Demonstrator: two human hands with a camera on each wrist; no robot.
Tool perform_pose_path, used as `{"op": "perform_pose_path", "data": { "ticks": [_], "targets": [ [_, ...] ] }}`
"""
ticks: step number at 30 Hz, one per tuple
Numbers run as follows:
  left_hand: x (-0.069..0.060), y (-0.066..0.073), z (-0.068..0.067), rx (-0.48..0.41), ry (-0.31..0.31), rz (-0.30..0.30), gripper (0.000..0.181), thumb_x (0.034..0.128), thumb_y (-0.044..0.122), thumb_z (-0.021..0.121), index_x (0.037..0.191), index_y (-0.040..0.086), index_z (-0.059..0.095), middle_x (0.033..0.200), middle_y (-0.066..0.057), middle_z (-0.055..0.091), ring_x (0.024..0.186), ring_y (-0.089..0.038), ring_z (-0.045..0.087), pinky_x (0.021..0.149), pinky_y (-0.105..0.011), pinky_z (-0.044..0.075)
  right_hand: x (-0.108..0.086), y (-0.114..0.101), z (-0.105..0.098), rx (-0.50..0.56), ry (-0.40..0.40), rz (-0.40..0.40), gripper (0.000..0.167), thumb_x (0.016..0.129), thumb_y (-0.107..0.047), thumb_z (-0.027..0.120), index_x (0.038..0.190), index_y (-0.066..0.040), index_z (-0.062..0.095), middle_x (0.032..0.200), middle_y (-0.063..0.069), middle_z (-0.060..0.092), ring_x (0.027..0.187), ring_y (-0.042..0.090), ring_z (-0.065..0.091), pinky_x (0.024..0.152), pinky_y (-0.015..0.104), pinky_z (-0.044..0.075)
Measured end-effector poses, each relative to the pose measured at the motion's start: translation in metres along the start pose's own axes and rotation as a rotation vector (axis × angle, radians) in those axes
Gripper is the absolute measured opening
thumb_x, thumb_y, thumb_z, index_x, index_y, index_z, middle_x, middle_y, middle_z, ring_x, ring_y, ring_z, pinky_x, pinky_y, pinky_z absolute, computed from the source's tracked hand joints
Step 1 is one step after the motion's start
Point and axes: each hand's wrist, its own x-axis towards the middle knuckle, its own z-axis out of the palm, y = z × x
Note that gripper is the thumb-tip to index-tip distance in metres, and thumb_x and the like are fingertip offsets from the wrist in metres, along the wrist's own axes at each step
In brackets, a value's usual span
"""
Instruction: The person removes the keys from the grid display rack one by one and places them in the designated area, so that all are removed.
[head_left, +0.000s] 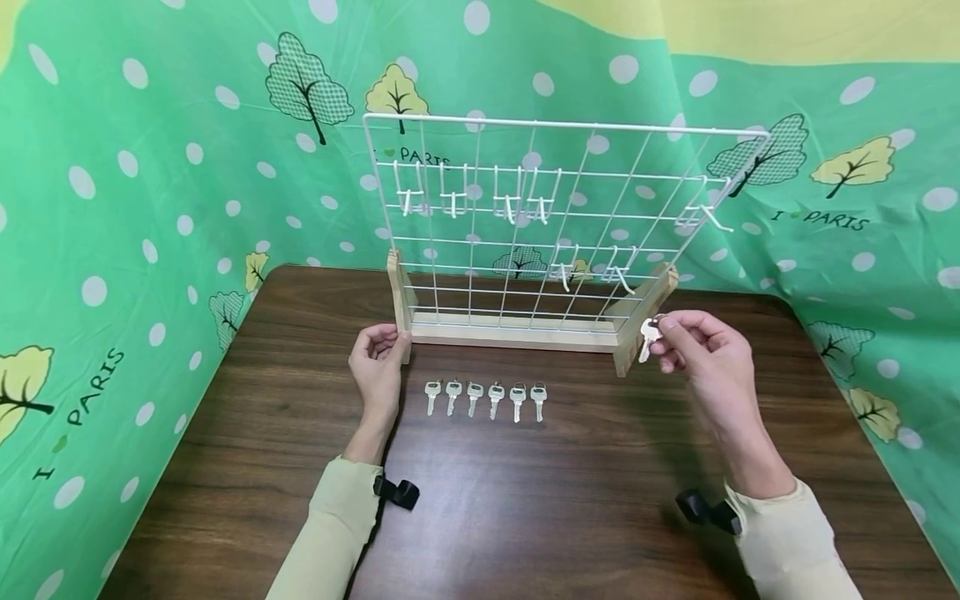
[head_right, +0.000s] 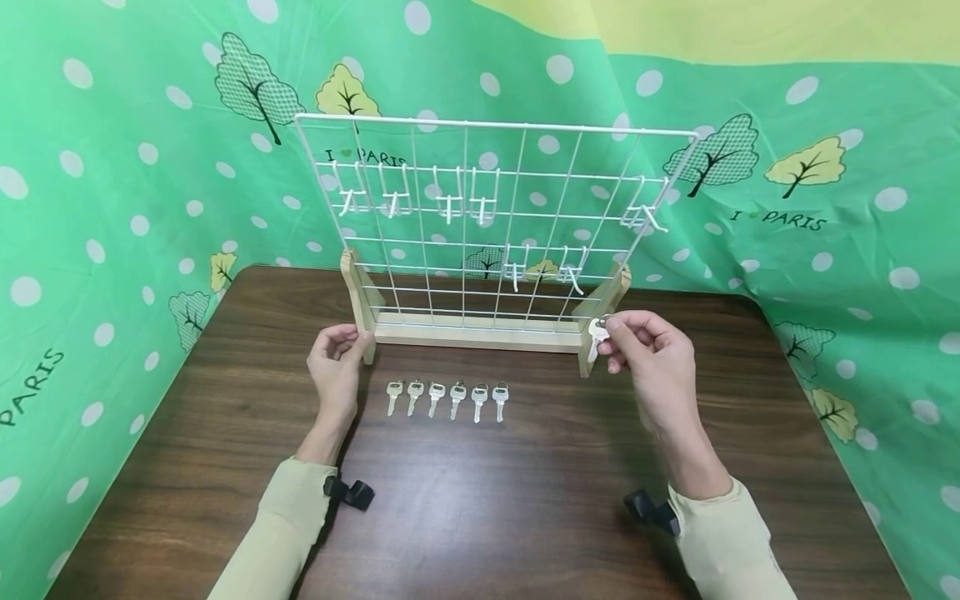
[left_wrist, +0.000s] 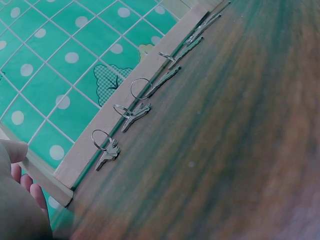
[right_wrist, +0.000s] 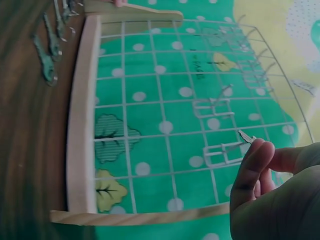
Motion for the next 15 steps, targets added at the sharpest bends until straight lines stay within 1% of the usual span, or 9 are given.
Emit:
{"op": "perform_pose_path", "data": {
  "ticks": [5,9,15],
  "targets": [
    [0.001,-0.001,-0.001,0.003,0.001,-0.001,0.022,0.0889,-0.013,0.082,0.106,-0.015,0.068,0.091,0.003,0.069,0.084,-0.007,0.066,0.076,-0.018,0.054,-0.004,0.010,0.002,-0.045,-0.027,0.042,0.012,0.106,0.001,0.070,0.099,-0.003,0.078,0.078,0.003,0.077,0.065,0.010,0.071,0.055,0.019,0.055],
    [0.001,-0.001,-0.001,-0.002,0.002,-0.001,0.023,0.0885,-0.013,0.082,0.107,-0.016,0.068,0.091,0.004,0.070,0.084,-0.007,0.066,0.076,-0.018,0.054,-0.006,0.018,0.004,-0.075,-0.049,0.069,0.015,0.107,0.001,0.070,0.098,-0.007,0.079,0.080,0.001,0.077,0.068,0.009,0.073,0.055,0.019,0.055],
    [0.000,0.000,-0.001,-0.006,-0.003,0.000,0.024,0.0886,-0.013,0.082,0.107,-0.017,0.068,0.091,0.003,0.069,0.084,-0.007,0.066,0.076,-0.018,0.054,-0.008,0.031,0.006,-0.111,-0.069,0.116,0.017,0.106,0.001,0.070,0.095,-0.009,0.078,0.078,0.001,0.078,0.066,0.009,0.072,0.055,0.019,0.054]
  ]
}}
